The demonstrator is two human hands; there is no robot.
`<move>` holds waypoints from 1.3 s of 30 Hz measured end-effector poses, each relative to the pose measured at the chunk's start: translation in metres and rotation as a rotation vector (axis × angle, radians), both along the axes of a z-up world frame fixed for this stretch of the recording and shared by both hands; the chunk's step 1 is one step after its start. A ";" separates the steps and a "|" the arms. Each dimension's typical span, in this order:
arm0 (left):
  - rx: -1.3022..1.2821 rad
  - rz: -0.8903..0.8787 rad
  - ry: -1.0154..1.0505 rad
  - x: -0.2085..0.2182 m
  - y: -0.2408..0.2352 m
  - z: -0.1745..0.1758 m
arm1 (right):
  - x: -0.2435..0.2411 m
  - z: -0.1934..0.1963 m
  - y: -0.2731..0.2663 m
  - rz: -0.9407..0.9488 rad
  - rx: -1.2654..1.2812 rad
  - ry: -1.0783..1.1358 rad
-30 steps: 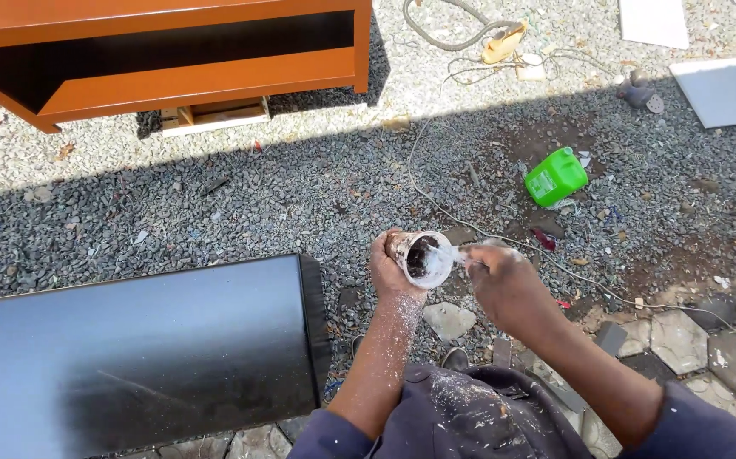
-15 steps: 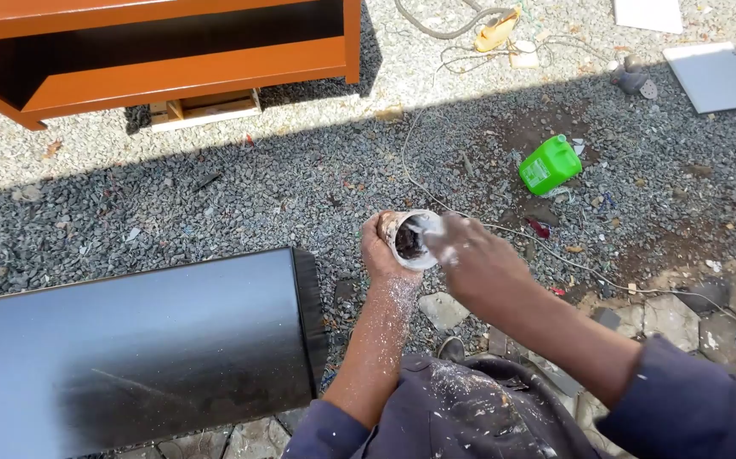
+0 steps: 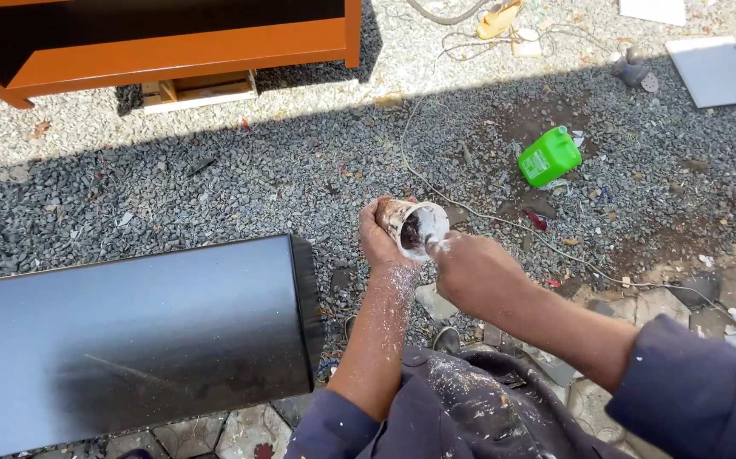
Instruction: Mixing filler material in a small container and applying it to the edges of a wooden cabinet to repair or finish it.
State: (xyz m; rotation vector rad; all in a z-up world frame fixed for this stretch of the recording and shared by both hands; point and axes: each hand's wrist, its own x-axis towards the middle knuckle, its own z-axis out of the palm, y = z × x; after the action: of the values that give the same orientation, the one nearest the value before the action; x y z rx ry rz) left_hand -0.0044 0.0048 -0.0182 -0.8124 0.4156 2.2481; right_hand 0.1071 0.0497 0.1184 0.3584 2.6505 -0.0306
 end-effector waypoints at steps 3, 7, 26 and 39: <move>-0.008 -0.057 0.112 0.002 -0.004 -0.020 | 0.001 0.003 -0.004 0.450 0.088 0.051; 0.069 0.039 0.039 0.000 -0.008 -0.031 | 0.005 0.000 0.011 -0.962 -1.058 0.341; -0.083 -0.056 -0.160 -0.012 -0.023 0.040 | -0.019 0.102 0.001 -0.035 -0.091 -0.114; -0.080 -0.058 -0.036 -0.015 -0.015 0.023 | -0.028 0.088 0.006 0.306 0.075 0.064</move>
State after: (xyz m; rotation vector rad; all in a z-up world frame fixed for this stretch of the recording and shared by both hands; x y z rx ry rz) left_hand -0.0197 -0.0103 0.0050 -0.8698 0.5085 2.1715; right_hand 0.0788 0.0558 0.2065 -0.0276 2.7451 0.1571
